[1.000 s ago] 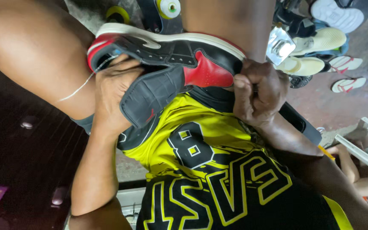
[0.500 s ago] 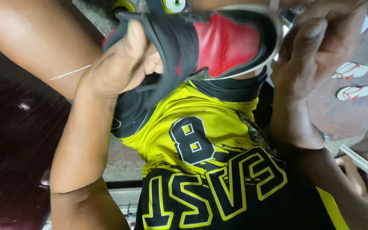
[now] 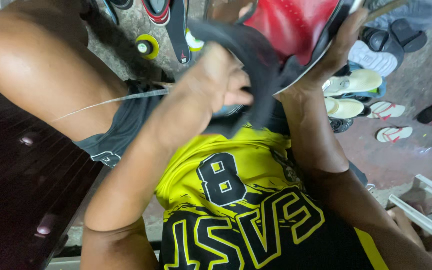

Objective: The person holds a black and red sneaker on their lap and sews along the sole edge using a needle and white thread. They repeatedly insert the needle, pull the thread through, and tighten the stitches while rotating the shoe to access different sections.

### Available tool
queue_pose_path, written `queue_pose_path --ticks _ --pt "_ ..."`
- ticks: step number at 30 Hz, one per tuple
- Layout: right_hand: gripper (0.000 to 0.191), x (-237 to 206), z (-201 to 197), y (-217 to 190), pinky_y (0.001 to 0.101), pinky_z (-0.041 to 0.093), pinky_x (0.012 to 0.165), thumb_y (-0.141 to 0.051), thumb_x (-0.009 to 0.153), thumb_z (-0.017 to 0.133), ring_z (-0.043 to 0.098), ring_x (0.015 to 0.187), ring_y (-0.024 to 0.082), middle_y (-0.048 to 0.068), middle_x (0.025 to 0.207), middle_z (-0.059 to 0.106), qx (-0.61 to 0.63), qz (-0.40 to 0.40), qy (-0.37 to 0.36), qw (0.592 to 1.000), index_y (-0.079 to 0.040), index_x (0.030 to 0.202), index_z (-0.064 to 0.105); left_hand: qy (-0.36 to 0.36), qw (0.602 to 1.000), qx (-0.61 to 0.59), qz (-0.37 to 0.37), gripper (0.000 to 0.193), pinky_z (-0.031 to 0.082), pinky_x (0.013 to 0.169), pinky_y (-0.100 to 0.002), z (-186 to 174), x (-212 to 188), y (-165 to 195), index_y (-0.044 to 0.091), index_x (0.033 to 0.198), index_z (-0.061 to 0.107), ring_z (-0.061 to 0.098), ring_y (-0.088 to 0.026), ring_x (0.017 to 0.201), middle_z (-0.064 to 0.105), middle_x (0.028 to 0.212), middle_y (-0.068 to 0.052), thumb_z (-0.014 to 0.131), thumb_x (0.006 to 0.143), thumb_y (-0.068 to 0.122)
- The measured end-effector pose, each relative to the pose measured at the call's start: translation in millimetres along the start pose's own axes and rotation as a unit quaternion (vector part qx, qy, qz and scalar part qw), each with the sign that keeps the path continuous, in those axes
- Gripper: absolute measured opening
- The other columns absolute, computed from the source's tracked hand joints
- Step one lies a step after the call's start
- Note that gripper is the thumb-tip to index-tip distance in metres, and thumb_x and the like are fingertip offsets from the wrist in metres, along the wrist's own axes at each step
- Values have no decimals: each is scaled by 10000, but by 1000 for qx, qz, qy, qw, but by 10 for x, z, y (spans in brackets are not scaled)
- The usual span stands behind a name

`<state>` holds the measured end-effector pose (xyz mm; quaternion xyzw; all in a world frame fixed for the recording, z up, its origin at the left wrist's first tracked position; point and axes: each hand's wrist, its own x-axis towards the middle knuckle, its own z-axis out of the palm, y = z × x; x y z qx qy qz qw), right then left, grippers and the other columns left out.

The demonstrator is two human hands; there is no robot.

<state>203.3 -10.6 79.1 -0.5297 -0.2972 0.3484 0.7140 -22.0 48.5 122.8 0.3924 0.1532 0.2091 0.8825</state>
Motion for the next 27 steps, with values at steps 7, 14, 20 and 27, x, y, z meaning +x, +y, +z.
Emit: queue_pose_path --ticks 7,14,20,27 --pt "521 -302 100 -95 246 331 574 -455 1114 582 429 615 131 116 969 590 24 16 -158 987 34 1248 461 79 918 377 93 276 636 846 -273 438 -656 836 69 1212 644 763 -183 1010 705 1252 -106 728 993 214" --pt "540 -547 113 -211 252 338 606 -468 1106 580 437 651 137 121 995 590 12 20 -198 980 34 1262 458 361 885 251 153 226 603 696 -192 130 -717 673 -20 1171 578 761 -138 890 628 1337 -172 653 1070 168" --pt "556 -791 112 -304 258 343 633 -480 1100 578 445 681 143 126 1016 590 5 33 -194 980 34 1275 456 430 782 414 179 347 598 902 -241 -399 -972 122 -20 1471 500 662 -166 1172 410 1584 -141 653 1164 35" --pt "576 -913 -1 -580 264 349 664 -493 1092 575 454 717 149 131 1042 590 -13 26 -177 984 34 1289 453 489 656 536 209 340 557 850 -253 -889 -1036 -74 -24 1441 519 651 -173 1110 460 1462 -150 629 1134 69"
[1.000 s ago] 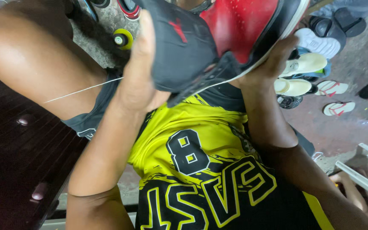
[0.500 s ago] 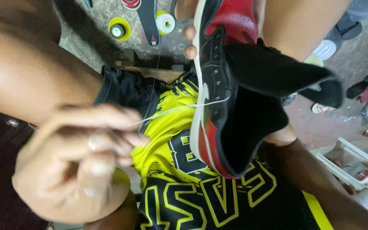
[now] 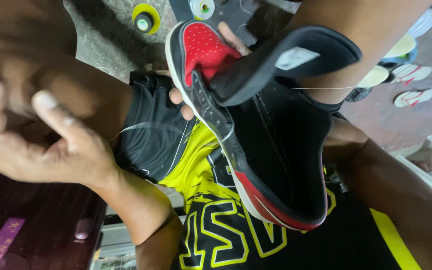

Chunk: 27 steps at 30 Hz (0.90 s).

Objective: The person holds a black and red sneaker on their lap and sews along the sole edge using a needle and white thread. They repeatedly insert the needle, pull the thread through, and tighten the stitches while rotating the shoe to access different sections.

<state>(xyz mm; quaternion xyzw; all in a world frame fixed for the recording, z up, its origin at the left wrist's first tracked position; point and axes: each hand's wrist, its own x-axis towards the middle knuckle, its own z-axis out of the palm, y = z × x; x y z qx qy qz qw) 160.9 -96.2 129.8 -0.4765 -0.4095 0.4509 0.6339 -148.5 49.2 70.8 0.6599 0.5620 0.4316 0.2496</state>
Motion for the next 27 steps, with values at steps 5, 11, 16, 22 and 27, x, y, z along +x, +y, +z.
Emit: queue_pose_path --ticks 5,11,16,22,27 --pt "591 -79 -46 -142 269 354 686 -503 1087 574 461 743 153 135 1060 589 -8 -2 9 1000 34 1300 451 82 996 -41 -12 311 523 773 -248 9 150 -66 -40 1383 543 646 -167 1016 531 1357 -157 619 1126 118" --pt "608 -92 -44 -171 274 359 713 -514 1080 571 468 773 159 139 1081 589 -11 -2 18 1000 34 1312 448 120 992 -49 -14 309 483 681 -243 -69 120 -166 -59 1314 571 640 -160 902 616 1231 -166 607 1117 176" --pt "623 -112 -44 -171 278 364 735 -524 1075 570 475 799 163 143 1099 589 -16 -3 30 999 34 1322 446 140 989 -50 -18 334 450 604 -238 -83 146 -186 -75 1256 595 635 -154 808 687 1126 -174 597 1109 225" --pt "641 -141 -56 -94 284 369 762 -536 1068 568 482 830 168 147 1121 589 -17 -2 36 999 34 1335 443 109 994 -31 9 311 486 579 -254 -82 144 -197 -76 1262 592 687 -189 870 691 1153 -189 568 1147 211" --pt "657 -133 -68 -50 288 374 785 -545 1063 566 489 855 173 151 1139 589 -12 6 37 999 34 1345 441 104 994 -6 34 299 553 549 -256 -19 145 -138 -64 1184 626 699 -171 884 694 1079 -164 561 1137 224"
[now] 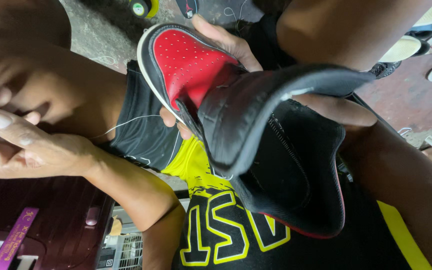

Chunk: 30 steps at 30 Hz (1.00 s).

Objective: The person holds a black and red sneaker on their lap and sews along the sole edge using a needle and white thread. They repeatedly insert the needle, pull the thread through, and tighten the stitches while rotating the shoe to access different sections.

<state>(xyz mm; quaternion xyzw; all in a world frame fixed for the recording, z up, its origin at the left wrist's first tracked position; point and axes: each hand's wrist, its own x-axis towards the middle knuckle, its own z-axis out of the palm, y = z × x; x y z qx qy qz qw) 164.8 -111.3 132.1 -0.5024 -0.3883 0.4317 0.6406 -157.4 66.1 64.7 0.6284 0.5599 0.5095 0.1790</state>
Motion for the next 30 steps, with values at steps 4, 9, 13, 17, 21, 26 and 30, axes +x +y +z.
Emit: queue_pose_path --ticks 4,9,13,17,21,26,30 --pt "669 4 -23 -9 292 377 802 -553 1058 565 494 876 176 154 1154 589 -2 -6 -2 1000 34 1354 439 -1 1000 8 22 282 521 556 -243 48 46 56 -68 1133 634 696 -157 846 704 1032 -160 572 1133 207" --pt "685 -38 -67 -103 296 382 825 -563 1053 563 500 901 180 158 1172 589 -4 -10 -7 1000 34 1364 437 -15 1000 0 26 275 521 570 -250 61 63 71 -77 1108 633 687 -154 845 691 1021 -153 572 1140 189" --pt "697 -105 -84 -238 300 385 843 -570 1049 562 505 922 184 161 1186 589 -9 -16 -13 1000 34 1372 435 -11 1000 5 26 279 487 583 -237 50 51 55 -85 1116 618 662 -140 828 686 1021 -149 583 1143 190" --pt "710 -151 -113 -360 304 389 861 -578 1044 560 510 942 188 163 1201 589 -12 -22 -18 1000 34 1380 434 -13 999 14 28 291 475 575 -230 42 56 61 -78 1087 634 662 -141 823 686 1005 -140 578 1138 204" --pt "723 -184 -151 -426 307 393 878 -586 1040 559 516 963 191 166 1215 589 -15 -26 -18 999 34 1389 432 -14 999 20 43 309 448 565 -234 51 74 92 -79 1069 635 670 -145 814 699 991 -146 567 1138 215" --pt "739 -197 -160 -461 312 397 901 -595 1035 557 522 988 195 170 1233 589 -13 -24 -22 999 34 1399 430 -23 999 -6 34 317 420 597 -261 52 73 118 -83 1061 633 672 -171 845 696 996 -157 573 1152 214" --pt "751 -123 -109 -411 315 401 919 -603 1030 556 527 1009 199 173 1248 589 1 -22 -23 999 34 1407 428 -27 999 15 31 325 406 603 -266 24 60 88 -92 1059 643 667 -173 844 698 981 -165 559 1158 206"
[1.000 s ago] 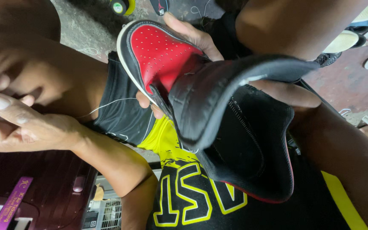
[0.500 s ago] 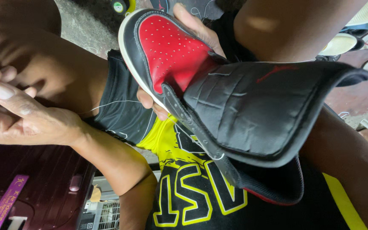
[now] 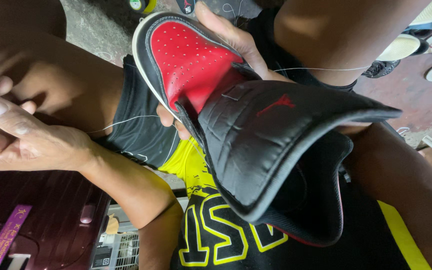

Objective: The person holds a black and red sneaker on their lap and sews along the sole edge using a needle and white thread. They repeatedly insert the needle, pull the thread through, and tighten the stitches while rotating the shoe to access different sections.

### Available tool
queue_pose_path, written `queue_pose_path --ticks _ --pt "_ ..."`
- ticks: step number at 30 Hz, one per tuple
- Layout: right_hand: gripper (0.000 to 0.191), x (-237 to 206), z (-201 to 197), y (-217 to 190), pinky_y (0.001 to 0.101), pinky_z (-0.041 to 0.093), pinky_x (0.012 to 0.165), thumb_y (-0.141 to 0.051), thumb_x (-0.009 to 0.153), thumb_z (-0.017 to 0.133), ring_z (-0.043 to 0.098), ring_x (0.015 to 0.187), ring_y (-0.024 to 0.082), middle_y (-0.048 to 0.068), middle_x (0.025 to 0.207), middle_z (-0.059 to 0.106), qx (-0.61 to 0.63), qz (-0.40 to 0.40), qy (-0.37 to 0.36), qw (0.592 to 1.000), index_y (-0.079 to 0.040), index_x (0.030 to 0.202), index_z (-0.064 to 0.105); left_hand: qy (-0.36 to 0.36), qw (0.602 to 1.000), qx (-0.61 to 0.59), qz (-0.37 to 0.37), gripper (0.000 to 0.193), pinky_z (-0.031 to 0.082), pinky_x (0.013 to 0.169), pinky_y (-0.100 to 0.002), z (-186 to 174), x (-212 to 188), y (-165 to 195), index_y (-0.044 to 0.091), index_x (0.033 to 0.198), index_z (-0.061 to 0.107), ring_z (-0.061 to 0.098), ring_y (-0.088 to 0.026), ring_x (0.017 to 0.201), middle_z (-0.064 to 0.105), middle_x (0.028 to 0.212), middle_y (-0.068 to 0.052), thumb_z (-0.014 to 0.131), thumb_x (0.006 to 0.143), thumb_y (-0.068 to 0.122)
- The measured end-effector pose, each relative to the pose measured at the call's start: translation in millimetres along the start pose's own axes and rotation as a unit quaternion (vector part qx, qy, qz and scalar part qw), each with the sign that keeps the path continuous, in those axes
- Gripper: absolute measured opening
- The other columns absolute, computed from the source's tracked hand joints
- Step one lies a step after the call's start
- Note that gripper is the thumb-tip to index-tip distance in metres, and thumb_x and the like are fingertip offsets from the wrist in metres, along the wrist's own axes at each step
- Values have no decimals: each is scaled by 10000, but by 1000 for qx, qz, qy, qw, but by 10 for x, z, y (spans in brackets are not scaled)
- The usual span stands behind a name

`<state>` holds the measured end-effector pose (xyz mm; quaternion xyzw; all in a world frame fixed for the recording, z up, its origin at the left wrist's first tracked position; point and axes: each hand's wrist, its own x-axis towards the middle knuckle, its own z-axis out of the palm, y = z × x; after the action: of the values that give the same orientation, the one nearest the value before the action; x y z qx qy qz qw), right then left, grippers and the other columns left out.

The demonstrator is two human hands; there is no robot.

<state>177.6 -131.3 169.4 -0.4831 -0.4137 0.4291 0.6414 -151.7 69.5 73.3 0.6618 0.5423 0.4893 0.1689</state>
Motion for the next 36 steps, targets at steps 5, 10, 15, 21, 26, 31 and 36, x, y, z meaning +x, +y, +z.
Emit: queue_pose_path --ticks 5,10,15,21,26,31,36 --pt "768 183 114 341 320 405 941 -613 1025 554 534 1034 203 177 1266 589 36 15 -6 999 34 1418 426 15 1000 -16 -2 317 416 583 -262 -12 -18 -43 -88 1039 638 688 -183 841 699 984 -160 576 1136 208" --pt "784 349 240 662 324 410 963 -622 1019 553 540 1060 208 180 1284 589 63 36 -8 997 34 1428 424 27 999 -20 -2 328 414 604 -274 -1 -21 -28 -92 1061 623 682 -184 864 686 1013 -157 595 1122 229" --pt "800 505 349 845 329 414 986 -632 1014 551 546 1086 212 184 1302 589 83 49 -9 995 34 1438 421 14 1000 -8 13 381 435 602 -255 -67 -67 -135 -93 1057 619 682 -174 849 682 1000 -158 573 1114 281" --pt "820 757 507 1176 334 420 1012 -644 1007 549 554 1116 217 189 1324 589 114 70 -25 991 34 1451 419 9 995 -79 -58 434 519 660 -248 -186 -174 -300 -90 1093 566 660 -203 886 682 1070 -202 535 1136 341" --pt "837 1039 472 1374 339 424 1035 -653 1002 547 560 1142 222 192 1342 588 133 79 -8 988 34 1461 417 -27 957 -240 -158 399 552 610 -309 -219 -263 228 -31 868 570 629 -197 599 641 782 -132 600 1027 333" --pt "854 1047 402 1432 343 429 1057 -663 996 546 567 1167 226 196 1360 588 150 71 24 986 34 1472 415 -291 927 -142 -190 476 537 1029 -376 -230 -618 770 -37 762 640 589 -166 619 660 718 -97 457 1053 292" --pt "870 1014 364 1439 348 433 1079 -672 991 544 573 1193 231 200 1378 588 165 49 36 984 34 1482 412 -304 887 -210 -278 394 482 833 -320 -275 -687 702 -91 1119 637 603 -229 867 668 1008 -166 461 1086 260"
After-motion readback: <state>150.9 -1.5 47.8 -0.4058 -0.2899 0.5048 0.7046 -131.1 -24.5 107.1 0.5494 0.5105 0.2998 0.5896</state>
